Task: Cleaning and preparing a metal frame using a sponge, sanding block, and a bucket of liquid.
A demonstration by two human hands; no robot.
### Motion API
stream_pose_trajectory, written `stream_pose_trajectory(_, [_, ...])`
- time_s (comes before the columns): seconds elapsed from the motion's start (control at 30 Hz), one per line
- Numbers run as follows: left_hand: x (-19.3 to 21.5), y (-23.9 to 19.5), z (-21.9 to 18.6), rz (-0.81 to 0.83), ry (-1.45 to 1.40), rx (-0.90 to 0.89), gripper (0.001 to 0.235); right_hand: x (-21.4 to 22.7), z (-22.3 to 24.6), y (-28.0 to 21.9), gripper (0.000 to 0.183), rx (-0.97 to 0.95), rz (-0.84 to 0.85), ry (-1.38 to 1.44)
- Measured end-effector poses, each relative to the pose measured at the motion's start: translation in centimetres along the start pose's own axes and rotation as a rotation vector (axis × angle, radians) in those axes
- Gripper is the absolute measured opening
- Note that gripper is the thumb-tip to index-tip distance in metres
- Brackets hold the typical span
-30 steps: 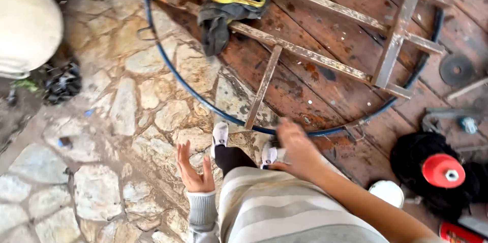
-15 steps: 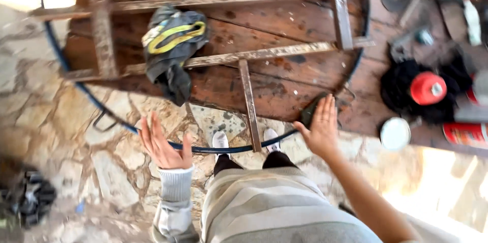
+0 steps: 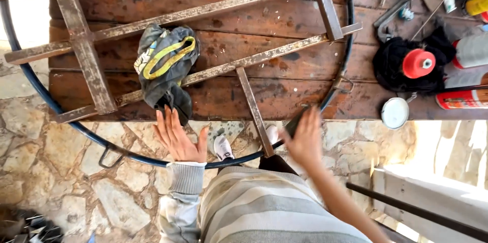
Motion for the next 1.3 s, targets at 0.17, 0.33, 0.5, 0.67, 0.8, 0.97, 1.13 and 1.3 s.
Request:
stream_pose_trajectory(0.17, [0.2,-0.7,0.9,0.006,-0.038,-0.004,0.096,-0.5,-3.9,1.6,0.112,-0.012,-0.042,-0.145])
stream_pose_trajectory(0.33, [2.7,-2.8,2.4,0.031,0.108,0.062,0.096,-1.9,-4.7,1.6,0.114,0.035,0.055,-0.204])
stream_pose_trajectory(0.5, [3.2,-3.0,2.2,-0.014,0.207,0.029,0.095,-0.4,-2.9,1.5,0.118,0.005,0.043,-0.235])
stream_pose_trajectory(0.67, [3.1,-3.3,2.2,-0.041,0.174,0.07,0.098,-0.3,-4.2,3.7,0.126,-0.174,0.334,-0.138])
stream_pose_trajectory(0.8, [2.8,-3.2,2.6,-0.053,0.187,0.053,0.097,0.0,-2.6,1.4,0.115,0.004,0.108,-0.267])
stream_pose_trajectory(0.97, [2.9,-3.1,2.5,-0.033,0.175,0.036,0.096,-1.7,-4.5,3.9,0.118,-0.196,0.194,0.049])
stream_pose_trajectory(1.13, [2.4,-3.2,2.6,-0.015,0.131,0.017,0.097,-2.2,-1.2,-0.4,0.094,0.162,-0.278,0.169])
stream_pose_trajectory(1.3, [3.3,-2.8,2.0,0.018,0.184,-0.02,0.09,-3.5,-5.3,3.6,0.09,-0.074,-0.199,0.074])
Point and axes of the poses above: each hand's wrist, its own y-axis towards the middle knuckle, its own x-axis out of the back of the hand, z = x × y, the point moved 3 cm from there along y, towards the middle knuckle, and after that the axes turned 6 degrees about x, right-handed, at the moved point
